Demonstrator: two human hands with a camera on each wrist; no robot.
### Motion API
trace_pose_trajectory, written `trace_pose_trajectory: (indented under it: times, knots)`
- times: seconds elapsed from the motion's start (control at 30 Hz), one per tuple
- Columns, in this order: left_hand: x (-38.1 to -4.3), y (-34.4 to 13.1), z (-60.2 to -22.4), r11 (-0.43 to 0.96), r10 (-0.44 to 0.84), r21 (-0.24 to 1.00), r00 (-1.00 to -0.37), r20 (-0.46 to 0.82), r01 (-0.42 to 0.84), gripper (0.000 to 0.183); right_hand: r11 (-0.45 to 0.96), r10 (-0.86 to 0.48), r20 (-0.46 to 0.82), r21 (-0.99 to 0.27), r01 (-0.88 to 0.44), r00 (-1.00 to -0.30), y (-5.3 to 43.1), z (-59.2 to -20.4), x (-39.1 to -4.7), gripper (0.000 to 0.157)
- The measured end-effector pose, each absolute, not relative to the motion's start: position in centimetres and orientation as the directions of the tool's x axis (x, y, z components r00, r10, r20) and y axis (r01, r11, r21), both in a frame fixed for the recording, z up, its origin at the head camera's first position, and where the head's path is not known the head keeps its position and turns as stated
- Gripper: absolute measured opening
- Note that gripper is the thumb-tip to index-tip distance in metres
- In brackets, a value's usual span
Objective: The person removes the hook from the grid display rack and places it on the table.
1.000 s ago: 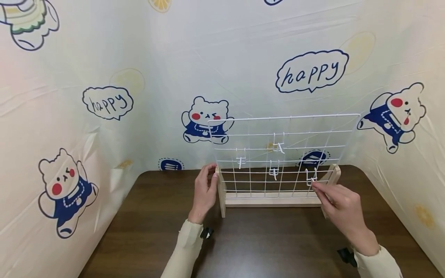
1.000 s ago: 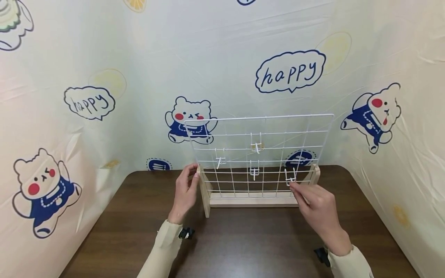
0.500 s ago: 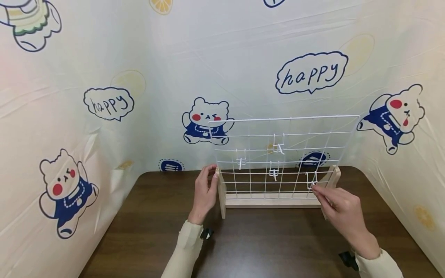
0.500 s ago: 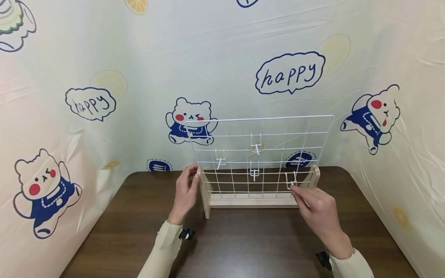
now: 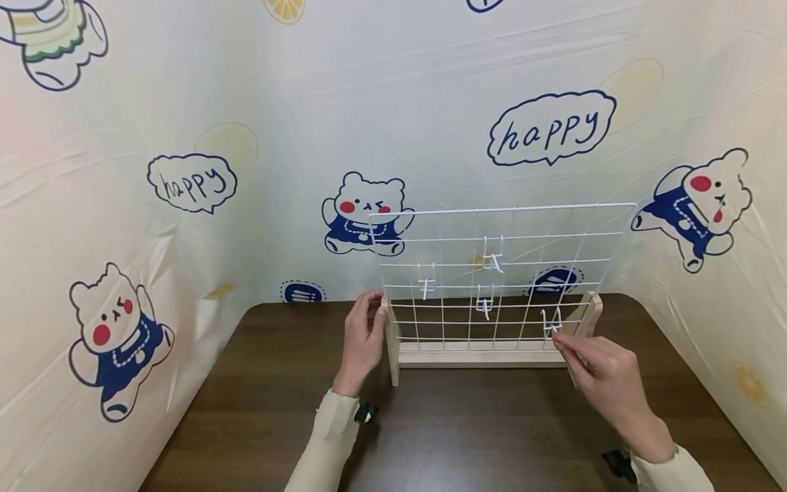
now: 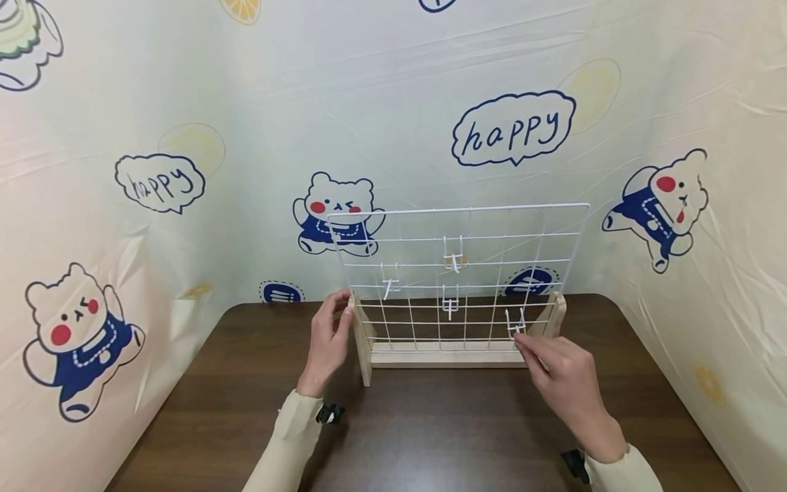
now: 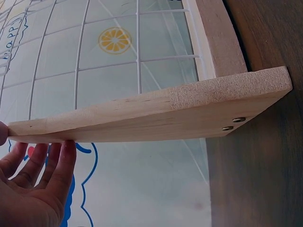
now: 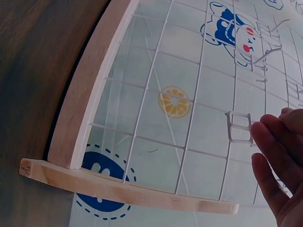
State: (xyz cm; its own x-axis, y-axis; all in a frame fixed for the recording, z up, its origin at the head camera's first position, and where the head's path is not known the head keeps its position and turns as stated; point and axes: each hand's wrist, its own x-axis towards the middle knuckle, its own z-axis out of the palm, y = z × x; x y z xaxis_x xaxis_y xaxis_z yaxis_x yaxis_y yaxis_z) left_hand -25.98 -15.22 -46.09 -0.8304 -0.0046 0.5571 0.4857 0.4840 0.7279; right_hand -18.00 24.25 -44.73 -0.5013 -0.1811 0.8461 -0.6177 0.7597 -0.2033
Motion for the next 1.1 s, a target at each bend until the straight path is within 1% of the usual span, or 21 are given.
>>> trace_pose_trajectory:
  times: [0.4,0.67,0.83,1.1]
  knots:
    - [-25.97,-15.24,-46.05,0.493,-0.005,0.729,-0.836,0.548,0.475,0.030,0.756,-0.184,0.864,-0.180,-0.629,-0.468,24.29,-44.90,-17.83,0.052]
    - [-26.01,-15.26,-46.16,0.485,-0.004,0.730,-0.834,0.552,0.481,0.030,0.762,-0.183,0.859,-0.183,-0.621,-0.477,24.51,-45.54,-17.80,0.061]
    - [-25.99,-15.30,-46.10,0.485,-0.002,0.728,-0.831,0.556,0.485,0.030,0.756,-0.197,0.855,-0.178,-0.630,-0.479,24.61,-45.69,-17.78,0.059]
    - [-25.91,-15.25,-46.12,0.491,-0.006,0.728,-0.834,0.552,0.479,0.030,0.768,-0.206,0.833,-0.187,-0.612,-0.514,24.68,-45.75,-17.46,0.057]
